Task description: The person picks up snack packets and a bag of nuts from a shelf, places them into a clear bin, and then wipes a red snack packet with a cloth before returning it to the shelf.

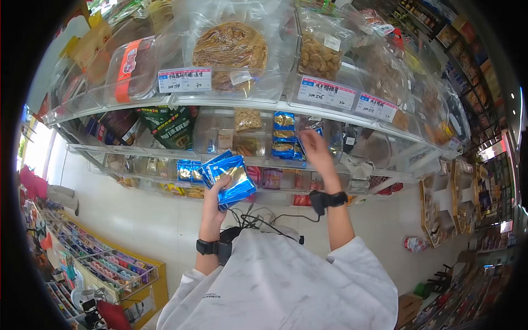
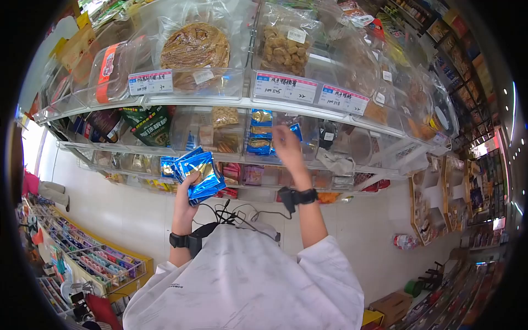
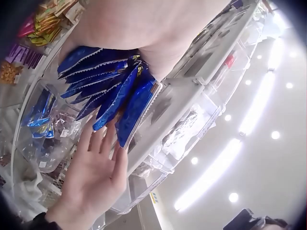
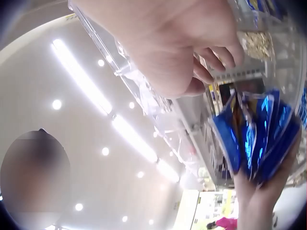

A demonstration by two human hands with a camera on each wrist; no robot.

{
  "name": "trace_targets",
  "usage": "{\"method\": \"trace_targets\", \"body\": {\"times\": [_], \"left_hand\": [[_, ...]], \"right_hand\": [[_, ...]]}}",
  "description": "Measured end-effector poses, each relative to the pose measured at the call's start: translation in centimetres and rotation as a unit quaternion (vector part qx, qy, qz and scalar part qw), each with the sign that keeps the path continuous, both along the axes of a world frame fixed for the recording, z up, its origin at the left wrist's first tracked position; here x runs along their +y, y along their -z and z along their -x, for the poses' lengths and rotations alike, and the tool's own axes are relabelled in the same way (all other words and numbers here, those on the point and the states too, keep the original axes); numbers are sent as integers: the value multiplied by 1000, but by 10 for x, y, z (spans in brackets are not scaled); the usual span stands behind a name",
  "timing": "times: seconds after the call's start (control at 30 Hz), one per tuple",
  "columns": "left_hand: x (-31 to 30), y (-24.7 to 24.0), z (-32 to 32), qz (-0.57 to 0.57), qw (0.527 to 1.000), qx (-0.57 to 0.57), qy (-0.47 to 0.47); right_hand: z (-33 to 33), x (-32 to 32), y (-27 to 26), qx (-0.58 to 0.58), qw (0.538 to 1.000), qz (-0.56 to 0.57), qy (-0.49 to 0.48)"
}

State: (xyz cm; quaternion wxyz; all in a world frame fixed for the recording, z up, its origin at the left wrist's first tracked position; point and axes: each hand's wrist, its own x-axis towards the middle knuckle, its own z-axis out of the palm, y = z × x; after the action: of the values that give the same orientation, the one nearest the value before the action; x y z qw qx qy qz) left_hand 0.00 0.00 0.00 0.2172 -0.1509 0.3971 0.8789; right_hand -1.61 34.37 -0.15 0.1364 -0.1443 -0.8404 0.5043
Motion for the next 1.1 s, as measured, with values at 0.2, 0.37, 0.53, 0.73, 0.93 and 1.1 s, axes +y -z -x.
{"method": "trace_targets", "body": {"times": [0.2, 0.37, 0.53, 0.73, 0.93, 1.1], "left_hand": [[-2, -9, -5, 12, 999, 37, 27], [-2, -12, -5, 9, 998, 53, 28], [-6, -15, -4, 20, 999, 36, 23], [-1, -12, -1, 40, 998, 50, 22], [13, -17, -7, 97, 989, 62, 92], [28, 8, -9, 83, 986, 78, 121]], "right_hand": [[38, 87, 48, -147, 966, -206, 52], [50, 87, 58, -222, 934, -269, 71], [29, 67, 27, -129, 942, -304, 61], [-22, -13, -64, 97, 989, -75, -86], [-73, -95, -127, 69, 961, 138, -228], [-61, -116, -85, 64, 978, 90, -177]]}}
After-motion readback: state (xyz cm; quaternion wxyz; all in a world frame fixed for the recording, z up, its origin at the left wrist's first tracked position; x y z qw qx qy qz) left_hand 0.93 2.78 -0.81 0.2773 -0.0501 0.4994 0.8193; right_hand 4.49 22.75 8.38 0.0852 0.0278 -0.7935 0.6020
